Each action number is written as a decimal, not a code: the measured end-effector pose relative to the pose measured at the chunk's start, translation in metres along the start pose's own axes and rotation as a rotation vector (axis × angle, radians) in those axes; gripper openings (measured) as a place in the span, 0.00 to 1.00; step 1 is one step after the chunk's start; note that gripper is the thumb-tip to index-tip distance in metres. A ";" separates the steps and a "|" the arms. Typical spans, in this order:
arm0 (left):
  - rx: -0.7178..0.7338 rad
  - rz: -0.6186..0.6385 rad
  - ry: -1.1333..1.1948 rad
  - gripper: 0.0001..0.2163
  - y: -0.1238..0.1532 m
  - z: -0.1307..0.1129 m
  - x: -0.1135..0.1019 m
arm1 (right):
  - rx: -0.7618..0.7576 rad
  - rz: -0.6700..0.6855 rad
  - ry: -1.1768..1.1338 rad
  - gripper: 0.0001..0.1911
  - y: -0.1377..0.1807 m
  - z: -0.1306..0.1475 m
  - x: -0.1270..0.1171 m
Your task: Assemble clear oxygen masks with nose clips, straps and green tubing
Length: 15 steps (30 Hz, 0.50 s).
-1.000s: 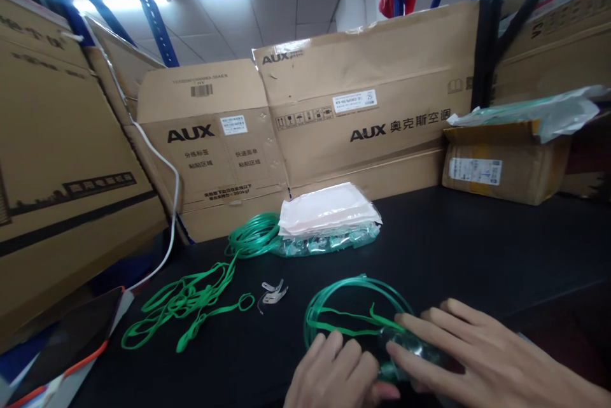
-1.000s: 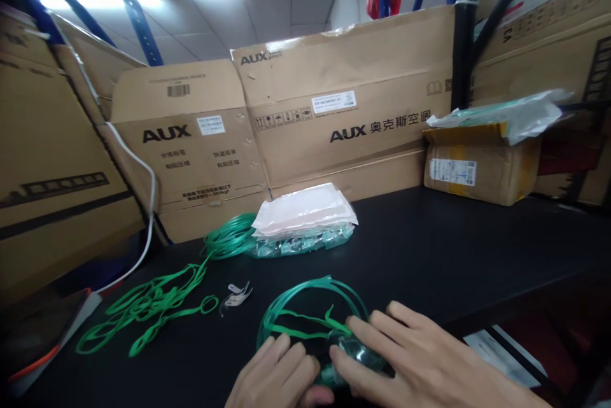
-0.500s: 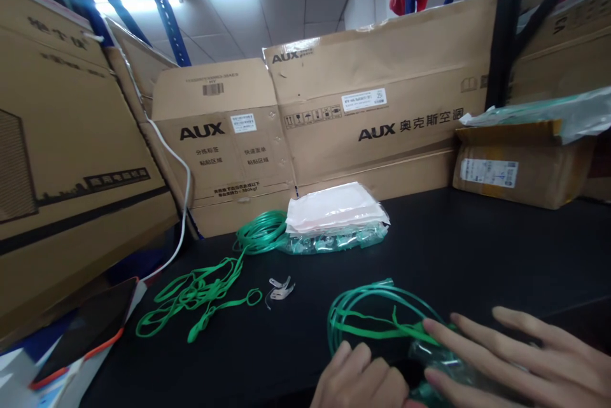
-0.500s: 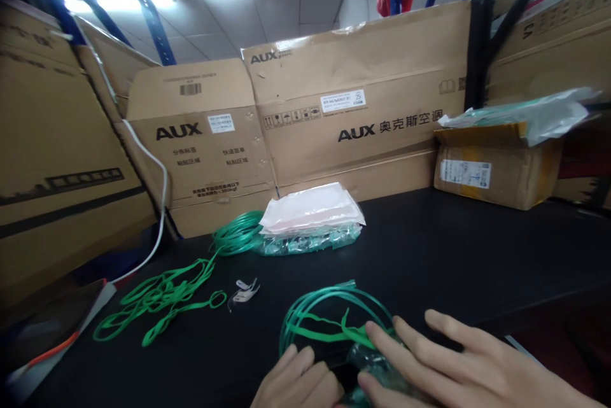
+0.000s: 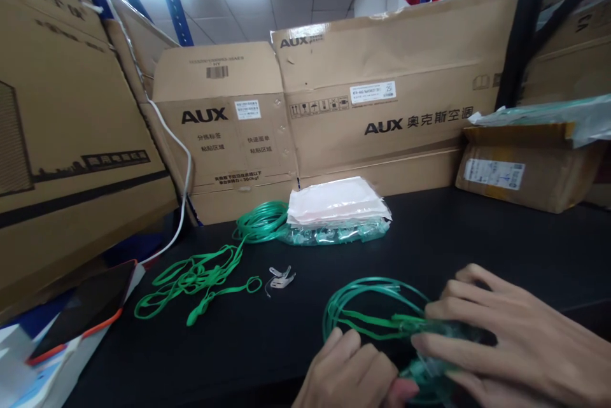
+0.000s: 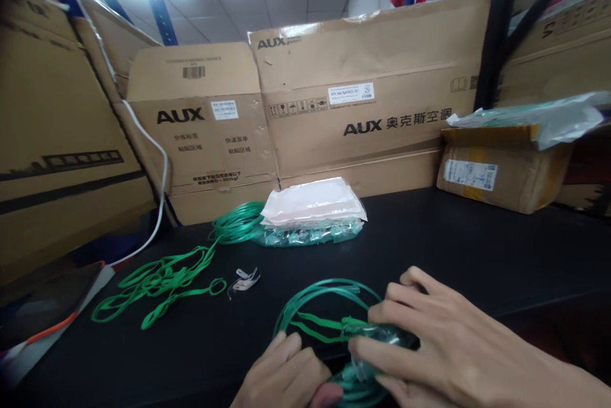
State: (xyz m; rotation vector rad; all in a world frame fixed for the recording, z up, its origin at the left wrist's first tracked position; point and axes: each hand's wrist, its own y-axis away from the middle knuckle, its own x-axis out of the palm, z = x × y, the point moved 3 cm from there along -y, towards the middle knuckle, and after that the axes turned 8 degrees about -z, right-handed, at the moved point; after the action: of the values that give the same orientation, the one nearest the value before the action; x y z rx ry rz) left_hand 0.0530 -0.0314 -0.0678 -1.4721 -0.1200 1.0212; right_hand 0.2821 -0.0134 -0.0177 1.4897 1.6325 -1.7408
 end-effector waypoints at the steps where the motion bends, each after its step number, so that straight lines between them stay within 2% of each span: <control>1: -0.002 0.005 0.015 0.25 0.000 0.000 0.000 | 0.053 0.018 -0.061 0.21 -0.003 0.000 0.000; 4: -0.001 0.030 0.048 0.24 -0.001 0.002 0.001 | 0.166 0.037 -0.206 0.18 -0.012 0.003 0.003; 8: -0.065 0.066 0.040 0.19 0.001 0.006 0.002 | 0.287 -0.010 -0.344 0.15 -0.017 0.009 0.021; 11: -0.060 0.078 0.026 0.19 0.002 0.007 0.001 | 0.288 -0.074 -0.359 0.14 -0.017 0.018 0.034; 15: -0.038 0.078 0.018 0.20 0.002 0.009 0.001 | 0.255 0.000 -0.285 0.11 -0.019 0.028 0.040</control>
State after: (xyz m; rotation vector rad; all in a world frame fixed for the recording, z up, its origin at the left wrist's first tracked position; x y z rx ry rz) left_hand 0.0466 -0.0244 -0.0681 -1.5301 -0.0703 1.0735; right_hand 0.2385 -0.0164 -0.0464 1.2662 1.3078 -2.1135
